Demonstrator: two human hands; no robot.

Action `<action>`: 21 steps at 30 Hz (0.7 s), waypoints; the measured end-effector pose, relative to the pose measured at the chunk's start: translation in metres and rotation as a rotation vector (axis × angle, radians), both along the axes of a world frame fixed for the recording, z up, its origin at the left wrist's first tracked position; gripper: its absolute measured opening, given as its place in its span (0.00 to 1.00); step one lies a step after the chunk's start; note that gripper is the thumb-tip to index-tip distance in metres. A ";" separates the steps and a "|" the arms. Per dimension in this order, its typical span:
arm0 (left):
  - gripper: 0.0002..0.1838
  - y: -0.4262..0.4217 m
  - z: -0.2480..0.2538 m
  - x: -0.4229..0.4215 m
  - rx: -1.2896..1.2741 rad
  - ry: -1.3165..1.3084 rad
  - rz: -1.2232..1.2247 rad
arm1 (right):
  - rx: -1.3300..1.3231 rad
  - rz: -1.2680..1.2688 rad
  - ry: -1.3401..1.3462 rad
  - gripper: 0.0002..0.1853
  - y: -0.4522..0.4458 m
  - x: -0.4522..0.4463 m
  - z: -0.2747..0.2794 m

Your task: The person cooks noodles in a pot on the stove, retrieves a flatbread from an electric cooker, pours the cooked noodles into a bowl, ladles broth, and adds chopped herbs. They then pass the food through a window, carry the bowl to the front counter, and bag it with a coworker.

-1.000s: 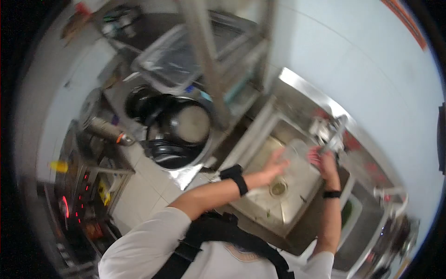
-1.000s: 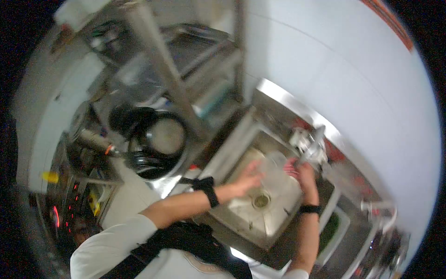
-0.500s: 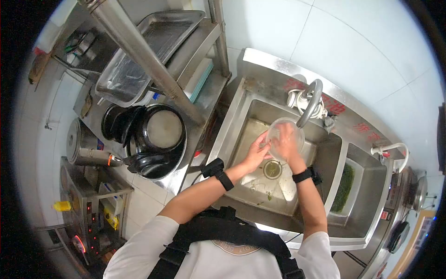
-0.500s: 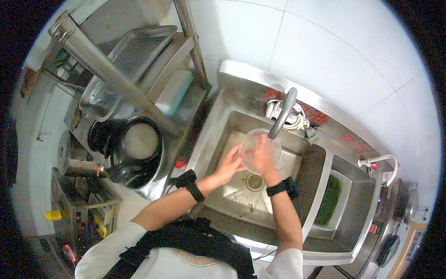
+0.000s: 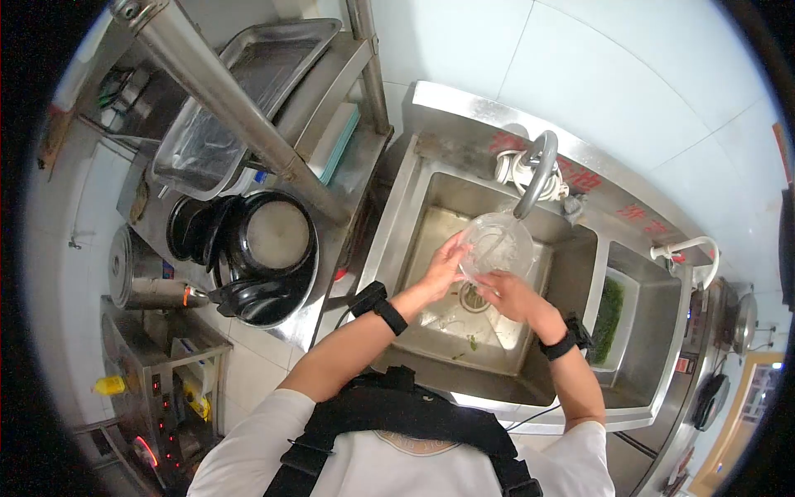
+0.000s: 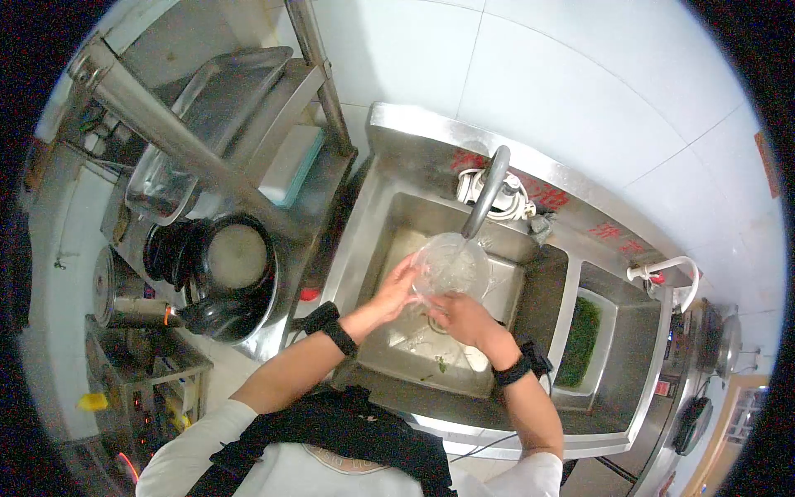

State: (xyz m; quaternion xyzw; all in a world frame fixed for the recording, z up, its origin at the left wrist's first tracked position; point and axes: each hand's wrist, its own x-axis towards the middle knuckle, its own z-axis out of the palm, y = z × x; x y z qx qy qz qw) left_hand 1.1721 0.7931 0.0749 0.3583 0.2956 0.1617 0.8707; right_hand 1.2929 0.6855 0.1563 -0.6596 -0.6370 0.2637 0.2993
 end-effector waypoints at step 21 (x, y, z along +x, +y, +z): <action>0.27 0.008 0.045 -0.015 -0.082 -0.026 -0.019 | 0.172 -0.348 -0.864 0.15 0.075 0.139 0.004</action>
